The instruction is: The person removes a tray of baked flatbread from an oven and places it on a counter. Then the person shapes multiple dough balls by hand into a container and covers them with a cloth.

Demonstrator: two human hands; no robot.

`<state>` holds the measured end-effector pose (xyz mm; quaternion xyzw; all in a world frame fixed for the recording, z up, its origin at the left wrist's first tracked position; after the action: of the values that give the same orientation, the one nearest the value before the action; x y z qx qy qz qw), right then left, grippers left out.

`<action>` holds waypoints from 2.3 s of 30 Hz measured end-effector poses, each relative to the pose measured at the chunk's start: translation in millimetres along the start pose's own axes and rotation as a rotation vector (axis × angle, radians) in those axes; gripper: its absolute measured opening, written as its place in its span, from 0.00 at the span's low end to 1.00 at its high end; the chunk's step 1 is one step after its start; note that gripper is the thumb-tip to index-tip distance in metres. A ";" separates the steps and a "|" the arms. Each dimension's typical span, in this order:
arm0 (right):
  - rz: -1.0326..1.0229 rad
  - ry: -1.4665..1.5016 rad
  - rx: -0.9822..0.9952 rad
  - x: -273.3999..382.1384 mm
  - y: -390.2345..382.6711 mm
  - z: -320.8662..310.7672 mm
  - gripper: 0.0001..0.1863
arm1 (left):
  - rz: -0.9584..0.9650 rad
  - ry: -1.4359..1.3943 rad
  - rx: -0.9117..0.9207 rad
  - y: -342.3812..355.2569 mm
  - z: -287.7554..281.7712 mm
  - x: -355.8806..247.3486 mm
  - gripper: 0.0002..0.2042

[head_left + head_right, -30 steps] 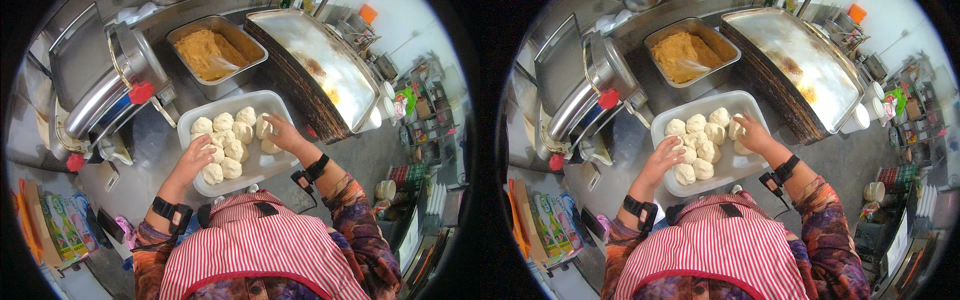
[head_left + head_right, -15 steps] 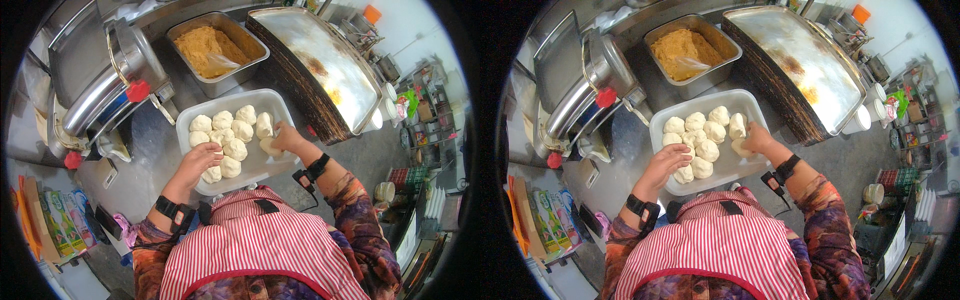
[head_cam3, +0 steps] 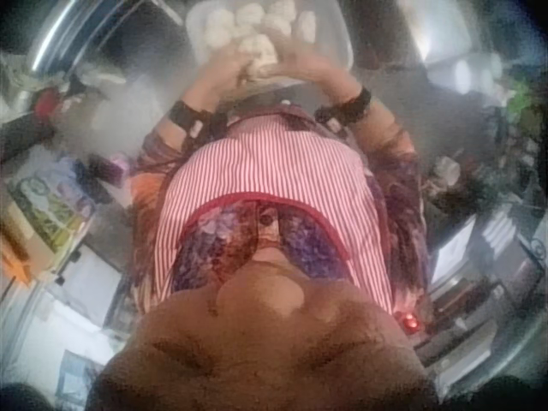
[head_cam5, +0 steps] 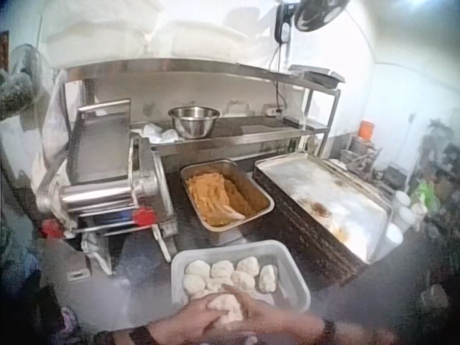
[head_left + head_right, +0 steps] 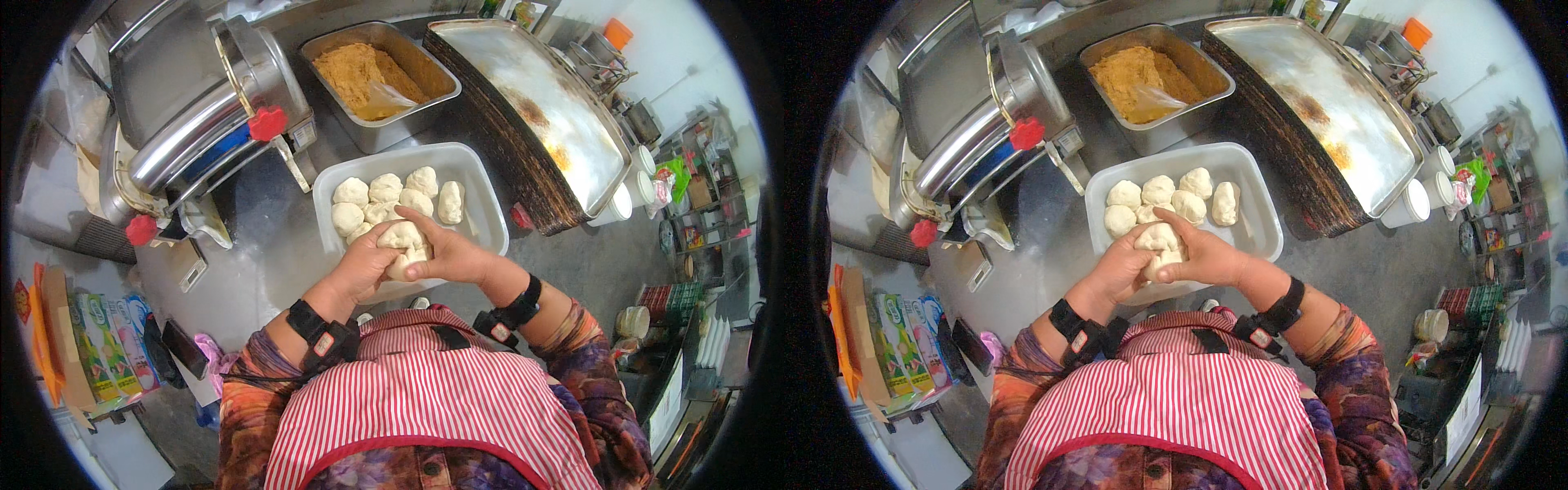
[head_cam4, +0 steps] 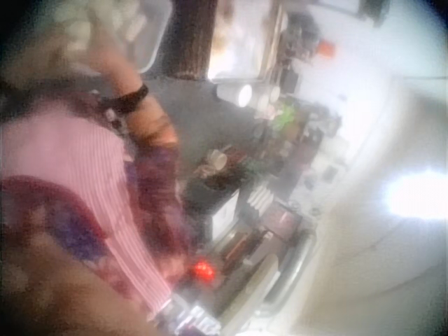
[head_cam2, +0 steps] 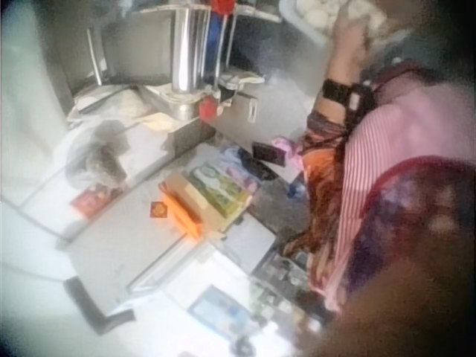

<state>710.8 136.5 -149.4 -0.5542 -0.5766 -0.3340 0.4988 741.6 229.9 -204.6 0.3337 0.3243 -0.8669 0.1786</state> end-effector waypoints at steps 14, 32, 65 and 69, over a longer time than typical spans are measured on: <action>-0.087 0.302 -0.218 15.9 10.3 11.2 0.21 | 0.172 0.061 -0.107 -28.1 -16.1 -29.8 0.22; 0.142 0.374 -0.228 -12.8 -1.4 -12.0 0.18 | 0.108 0.368 -0.095 -11.3 2.8 -28.2 0.20; 0.077 -0.571 -0.237 -108.4 17.7 -137.8 0.17 | 0.086 -0.336 0.082 15.9 -2.5 -2.2 0.26; -0.062 -0.691 -0.438 -102.4 48.3 -136.8 0.20 | 0.155 -0.299 0.042 3.9 -14.0 -8.4 0.24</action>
<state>774.3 -15.3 -216.1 -0.7093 -0.6418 -0.2580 0.1359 756.2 237.4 -208.4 0.2287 0.2494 -0.8971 0.2840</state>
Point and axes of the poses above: each hand's wrist, its own y-axis towards the middle knuckle, its own z-axis out of the palm, x = y × z, the point moved 8 cm from there along y, towards the middle knuckle, and after that the axes turned 4 degrees about -x, right-handed, at the moved point
